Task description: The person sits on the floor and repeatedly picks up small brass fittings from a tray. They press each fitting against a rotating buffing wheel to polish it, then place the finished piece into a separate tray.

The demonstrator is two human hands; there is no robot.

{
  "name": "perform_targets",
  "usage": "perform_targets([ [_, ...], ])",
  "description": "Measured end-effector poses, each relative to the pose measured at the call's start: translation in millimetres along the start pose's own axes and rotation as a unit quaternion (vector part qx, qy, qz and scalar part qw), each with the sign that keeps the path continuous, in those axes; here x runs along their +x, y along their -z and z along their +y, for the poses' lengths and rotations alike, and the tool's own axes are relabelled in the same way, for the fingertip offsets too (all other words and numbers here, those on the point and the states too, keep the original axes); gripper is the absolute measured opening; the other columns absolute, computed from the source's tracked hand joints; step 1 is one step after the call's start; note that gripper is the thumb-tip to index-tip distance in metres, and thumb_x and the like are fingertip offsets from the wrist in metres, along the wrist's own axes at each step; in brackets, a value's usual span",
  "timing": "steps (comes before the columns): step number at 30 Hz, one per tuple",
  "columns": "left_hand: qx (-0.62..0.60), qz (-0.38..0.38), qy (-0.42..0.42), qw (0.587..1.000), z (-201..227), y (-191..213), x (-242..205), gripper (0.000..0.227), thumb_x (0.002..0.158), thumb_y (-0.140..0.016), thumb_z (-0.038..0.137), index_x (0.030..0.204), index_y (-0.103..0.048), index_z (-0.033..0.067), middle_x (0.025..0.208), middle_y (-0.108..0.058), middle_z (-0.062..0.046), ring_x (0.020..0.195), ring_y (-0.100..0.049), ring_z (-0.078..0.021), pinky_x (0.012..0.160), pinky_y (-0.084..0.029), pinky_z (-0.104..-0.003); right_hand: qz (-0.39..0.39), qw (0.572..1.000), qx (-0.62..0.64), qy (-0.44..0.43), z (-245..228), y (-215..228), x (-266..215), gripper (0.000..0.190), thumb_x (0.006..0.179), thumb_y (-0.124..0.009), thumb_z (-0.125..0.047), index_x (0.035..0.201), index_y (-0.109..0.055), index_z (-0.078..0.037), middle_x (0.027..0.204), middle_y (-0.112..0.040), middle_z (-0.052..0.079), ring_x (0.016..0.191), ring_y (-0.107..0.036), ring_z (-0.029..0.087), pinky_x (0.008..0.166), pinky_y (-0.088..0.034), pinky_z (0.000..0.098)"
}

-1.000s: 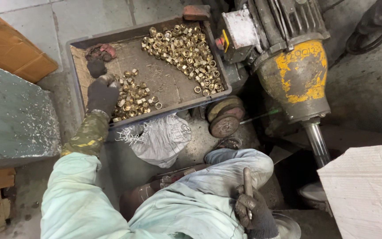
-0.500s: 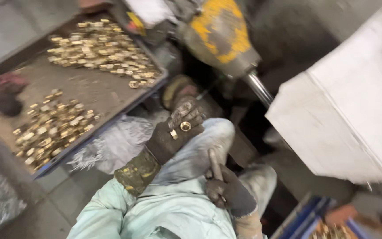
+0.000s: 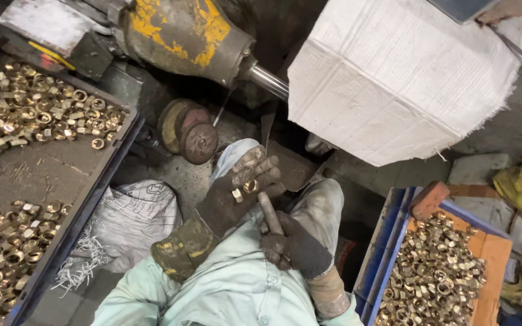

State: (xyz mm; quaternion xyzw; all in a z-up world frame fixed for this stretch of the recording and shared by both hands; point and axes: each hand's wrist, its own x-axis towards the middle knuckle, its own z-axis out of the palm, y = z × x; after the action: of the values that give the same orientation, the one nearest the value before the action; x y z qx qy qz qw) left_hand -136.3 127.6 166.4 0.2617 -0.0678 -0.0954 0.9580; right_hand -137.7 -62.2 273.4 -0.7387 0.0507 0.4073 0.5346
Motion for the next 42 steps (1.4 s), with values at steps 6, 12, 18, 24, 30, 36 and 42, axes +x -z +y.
perform_targets([
  [6,-0.157,0.024,0.121,0.98,-9.5,-11.6,9.2,0.062,0.104,-0.054,0.013,0.159,-0.028,0.0049,0.151,-0.048,-0.023,0.134,-0.054,-0.0355,0.111,-0.049,-0.049,-0.039,0.999,-0.004,-0.013,17.1,5.4,3.9,0.02,0.082,-0.076,-0.011,0.099,-0.07,-0.002,0.064,-0.062,0.001,0.047,-0.053,0.007,0.043,-0.041,0.0205],
  [12,-0.045,-0.017,0.14,0.989,-11.7,-16.4,7.0,0.059,0.105,-0.055,0.011,0.159,-0.032,0.0046,0.148,-0.048,-0.019,0.135,-0.052,-0.031,0.111,-0.049,-0.044,-0.048,0.998,-0.003,-0.031,35.9,12.0,9.0,0.02,0.08,-0.075,-0.015,0.095,-0.07,-0.004,0.062,-0.06,0.004,0.048,-0.053,0.011,0.043,-0.041,0.0263],
  [18,0.108,-0.049,0.147,0.982,-15.0,-25.1,13.8,0.057,0.105,-0.056,0.009,0.158,-0.035,0.0043,0.146,-0.049,-0.015,0.136,-0.051,-0.0265,0.112,-0.049,-0.04,0.133,0.956,-0.208,0.158,57.2,5.9,9.5,0.027,0.077,-0.084,-0.023,0.083,-0.067,-0.002,0.066,-0.061,0.005,0.061,-0.058,0.015,0.057,-0.045,0.0333],
  [24,-0.087,0.186,0.134,0.969,-23.1,-24.9,49.3,0.047,0.101,-0.059,0.021,0.145,-0.053,0.0036,0.107,-0.068,-0.012,0.082,-0.062,-0.0155,0.078,-0.059,-0.03,0.072,0.981,0.163,0.07,66.7,16.4,6.4,0.024,0.077,-0.073,-0.009,0.098,-0.061,-0.005,0.07,-0.061,0.004,0.057,-0.056,0.013,0.052,-0.044,0.0297],
  [30,0.21,0.056,0.239,0.946,-55.4,-14.3,58.5,0.037,0.1,-0.059,0.026,0.132,-0.067,0.0079,0.092,-0.074,-0.003,0.055,-0.05,-0.0066,0.047,-0.04,-0.022,0.072,0.969,0.179,0.155,46.8,23.4,-1.3,0.035,0.076,-0.067,-0.006,0.111,-0.064,-0.001,0.09,-0.066,0.003,0.076,-0.06,0.013,0.067,-0.05,0.0262],
  [36,0.091,0.06,0.407,0.907,-91.1,6.6,65.4,0.034,0.102,-0.057,0.013,0.132,-0.064,-0.0036,0.104,-0.07,-0.009,0.08,-0.064,-0.013,0.071,-0.054,-0.026,0.115,0.959,-0.196,0.173,55.1,43.7,-10.6,0.034,0.075,-0.073,-0.016,0.107,-0.073,-0.003,0.097,-0.072,0.014,0.095,-0.07,0.027,0.088,-0.054,0.0384],
  [42,0.045,0.014,0.436,0.899,-82.2,12.9,40.4,0.039,0.099,-0.053,0.011,0.135,-0.056,-0.0032,0.112,-0.072,-0.014,0.101,-0.071,-0.023,0.088,-0.059,-0.033,0.337,0.868,-0.282,0.232,141.5,137.9,-15.8,0.034,0.092,-0.067,-0.024,0.12,-0.067,-0.004,0.12,-0.068,0.022,0.114,-0.064,0.039,0.095,-0.052,0.0454],
])
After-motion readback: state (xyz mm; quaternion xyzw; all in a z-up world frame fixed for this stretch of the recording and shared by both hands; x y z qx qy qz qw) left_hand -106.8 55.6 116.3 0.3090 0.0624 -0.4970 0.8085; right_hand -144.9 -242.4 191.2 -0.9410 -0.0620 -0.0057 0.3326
